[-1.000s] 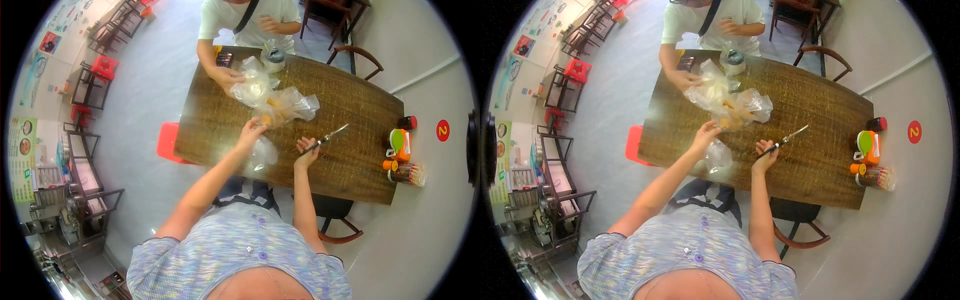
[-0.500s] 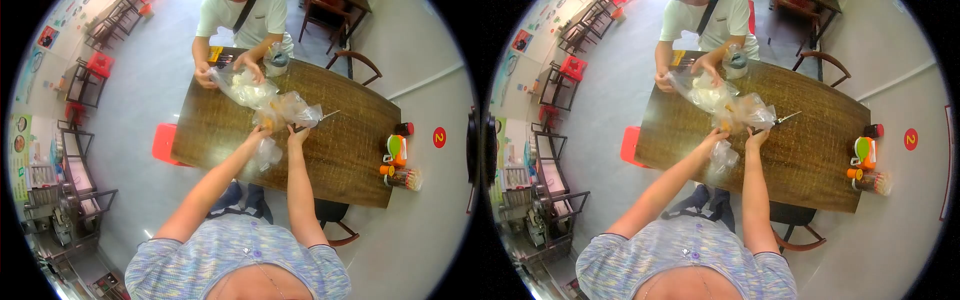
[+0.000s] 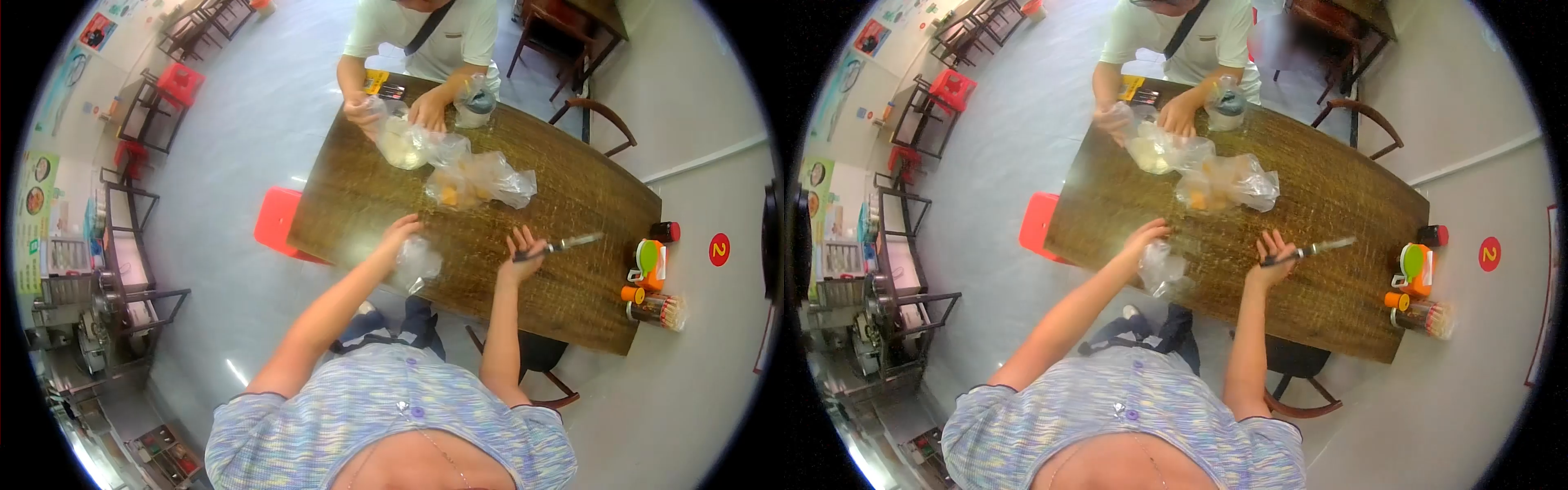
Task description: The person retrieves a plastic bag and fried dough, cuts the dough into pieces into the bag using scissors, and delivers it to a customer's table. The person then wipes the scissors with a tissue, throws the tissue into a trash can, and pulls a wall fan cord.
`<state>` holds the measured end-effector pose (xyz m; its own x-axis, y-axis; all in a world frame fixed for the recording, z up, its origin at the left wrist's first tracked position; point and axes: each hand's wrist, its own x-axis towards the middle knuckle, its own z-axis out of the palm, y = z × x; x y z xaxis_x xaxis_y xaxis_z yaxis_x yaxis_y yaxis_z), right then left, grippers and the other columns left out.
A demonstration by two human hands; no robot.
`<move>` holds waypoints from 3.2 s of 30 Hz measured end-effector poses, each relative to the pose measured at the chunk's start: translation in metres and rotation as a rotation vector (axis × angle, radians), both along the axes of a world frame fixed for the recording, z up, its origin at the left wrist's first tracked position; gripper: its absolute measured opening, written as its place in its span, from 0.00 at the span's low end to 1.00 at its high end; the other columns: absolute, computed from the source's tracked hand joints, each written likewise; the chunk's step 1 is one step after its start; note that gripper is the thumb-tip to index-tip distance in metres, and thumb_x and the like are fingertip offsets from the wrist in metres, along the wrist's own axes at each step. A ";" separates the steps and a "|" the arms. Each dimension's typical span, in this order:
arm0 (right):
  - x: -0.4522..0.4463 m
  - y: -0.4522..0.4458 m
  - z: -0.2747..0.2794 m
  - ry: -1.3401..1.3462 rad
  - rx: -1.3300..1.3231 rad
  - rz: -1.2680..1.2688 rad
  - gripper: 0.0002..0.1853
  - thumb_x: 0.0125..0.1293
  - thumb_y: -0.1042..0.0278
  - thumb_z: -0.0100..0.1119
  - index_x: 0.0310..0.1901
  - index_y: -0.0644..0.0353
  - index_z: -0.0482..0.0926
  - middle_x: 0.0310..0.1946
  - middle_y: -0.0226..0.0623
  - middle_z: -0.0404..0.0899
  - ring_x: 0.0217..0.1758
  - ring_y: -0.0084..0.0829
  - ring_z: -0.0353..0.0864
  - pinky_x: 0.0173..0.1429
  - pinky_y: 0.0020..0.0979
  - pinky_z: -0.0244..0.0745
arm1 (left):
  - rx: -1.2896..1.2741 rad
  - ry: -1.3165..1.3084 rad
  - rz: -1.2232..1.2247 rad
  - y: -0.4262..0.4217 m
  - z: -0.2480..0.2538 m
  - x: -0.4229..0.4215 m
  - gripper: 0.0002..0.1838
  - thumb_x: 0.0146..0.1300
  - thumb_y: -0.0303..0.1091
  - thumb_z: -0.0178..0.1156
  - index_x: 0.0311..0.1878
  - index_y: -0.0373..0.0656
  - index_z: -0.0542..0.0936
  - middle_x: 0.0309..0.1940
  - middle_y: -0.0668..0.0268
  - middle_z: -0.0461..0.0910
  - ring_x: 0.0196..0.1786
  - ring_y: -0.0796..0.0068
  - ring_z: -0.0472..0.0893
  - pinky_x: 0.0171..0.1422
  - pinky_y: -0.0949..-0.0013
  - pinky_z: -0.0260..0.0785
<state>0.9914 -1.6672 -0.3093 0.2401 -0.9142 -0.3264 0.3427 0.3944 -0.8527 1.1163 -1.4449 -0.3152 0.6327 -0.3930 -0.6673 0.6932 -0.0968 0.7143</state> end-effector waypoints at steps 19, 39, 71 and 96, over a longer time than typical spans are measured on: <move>0.017 0.564 0.113 -0.380 -0.338 1.494 0.14 0.53 0.76 0.63 0.38 0.59 0.67 0.36 0.32 0.71 0.35 0.19 0.69 0.40 0.22 0.67 | -0.208 -0.448 1.366 0.474 0.154 -0.098 0.16 0.63 0.41 0.53 0.48 0.40 0.71 0.39 0.67 0.71 0.39 0.78 0.72 0.39 0.75 0.67; 0.063 1.091 0.138 -0.597 -0.401 2.254 0.08 0.59 0.76 0.53 0.39 0.61 0.67 0.26 0.26 0.68 0.24 0.14 0.66 0.24 0.17 0.60 | 0.104 -0.892 2.067 0.894 0.137 -0.119 0.13 0.64 0.42 0.50 0.41 0.41 0.68 0.35 0.64 0.71 0.36 0.75 0.75 0.41 0.72 0.70; -0.262 1.909 0.093 -0.362 -0.118 3.240 0.11 0.62 0.67 0.54 0.42 0.62 0.66 0.44 0.43 0.75 0.50 0.34 0.75 0.47 0.35 0.75 | 0.860 -0.373 2.683 1.662 0.029 -0.474 0.15 0.60 0.35 0.53 0.50 0.42 0.74 0.41 0.61 0.76 0.37 0.74 0.76 0.37 0.71 0.70; -0.538 1.807 -0.138 0.999 -1.465 3.856 0.14 0.62 0.57 0.55 0.32 0.61 0.67 0.20 0.31 0.66 0.18 0.22 0.69 0.23 0.25 0.74 | -0.445 1.324 3.009 1.234 -0.528 -0.777 0.27 0.60 0.55 0.46 0.46 0.38 0.75 0.41 0.55 0.77 0.42 0.62 0.78 0.44 0.60 0.69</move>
